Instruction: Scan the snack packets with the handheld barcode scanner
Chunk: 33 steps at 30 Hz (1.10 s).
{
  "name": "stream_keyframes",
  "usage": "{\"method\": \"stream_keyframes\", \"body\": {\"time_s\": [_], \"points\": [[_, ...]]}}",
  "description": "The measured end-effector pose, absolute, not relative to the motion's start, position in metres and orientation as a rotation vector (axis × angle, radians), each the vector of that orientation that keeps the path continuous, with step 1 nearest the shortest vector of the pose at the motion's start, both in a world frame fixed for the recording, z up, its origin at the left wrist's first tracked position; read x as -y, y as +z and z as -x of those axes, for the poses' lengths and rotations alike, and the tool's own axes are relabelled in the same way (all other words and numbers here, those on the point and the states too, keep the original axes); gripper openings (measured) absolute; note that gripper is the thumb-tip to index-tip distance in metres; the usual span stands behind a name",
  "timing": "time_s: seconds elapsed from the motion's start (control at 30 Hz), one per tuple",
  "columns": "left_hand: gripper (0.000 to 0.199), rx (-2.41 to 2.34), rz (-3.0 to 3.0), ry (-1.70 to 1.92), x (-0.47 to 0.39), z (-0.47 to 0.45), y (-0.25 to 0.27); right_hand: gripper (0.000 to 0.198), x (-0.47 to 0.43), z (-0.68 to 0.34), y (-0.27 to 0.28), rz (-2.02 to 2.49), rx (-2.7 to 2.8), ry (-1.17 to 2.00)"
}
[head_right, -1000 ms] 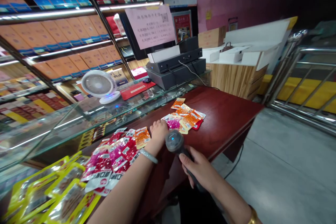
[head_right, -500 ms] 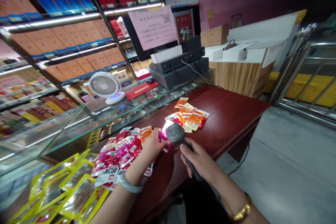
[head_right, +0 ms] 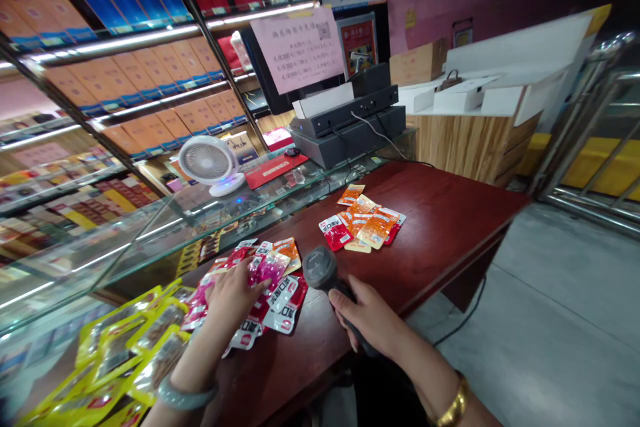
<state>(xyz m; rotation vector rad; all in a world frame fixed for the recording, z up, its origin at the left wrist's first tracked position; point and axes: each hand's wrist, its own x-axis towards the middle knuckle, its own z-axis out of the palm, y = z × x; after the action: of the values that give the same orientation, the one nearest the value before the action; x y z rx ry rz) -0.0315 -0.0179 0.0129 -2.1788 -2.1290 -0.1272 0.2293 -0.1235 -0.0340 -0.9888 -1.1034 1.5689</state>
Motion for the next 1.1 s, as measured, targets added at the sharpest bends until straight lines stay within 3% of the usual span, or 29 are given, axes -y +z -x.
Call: {"method": "stream_keyframes", "body": {"time_s": [0.3, 0.53, 0.73, 1.1], "points": [[0.057, 1.787, 2.388, -0.473, -0.008, -0.052, -0.001, 0.048, 0.124, -0.242, -0.042, 1.035, 1.081, 1.549], [0.070, 1.933, 2.530, -0.194, -0.073, -0.132, -0.017, 0.060, 0.133, -0.255, -0.049, 1.145, 1.023, 1.499], [0.071, 1.994, 2.514, -0.153, -0.079, -0.136, -0.022, 0.066, 0.137, -0.264, -0.045, 1.180, 0.986, 1.502], [0.051, 2.170, 2.659, -0.837, -0.040, -0.074, 0.005, 0.055, 0.138, -0.256, -0.045, 1.167, 1.006, 1.474]]}}
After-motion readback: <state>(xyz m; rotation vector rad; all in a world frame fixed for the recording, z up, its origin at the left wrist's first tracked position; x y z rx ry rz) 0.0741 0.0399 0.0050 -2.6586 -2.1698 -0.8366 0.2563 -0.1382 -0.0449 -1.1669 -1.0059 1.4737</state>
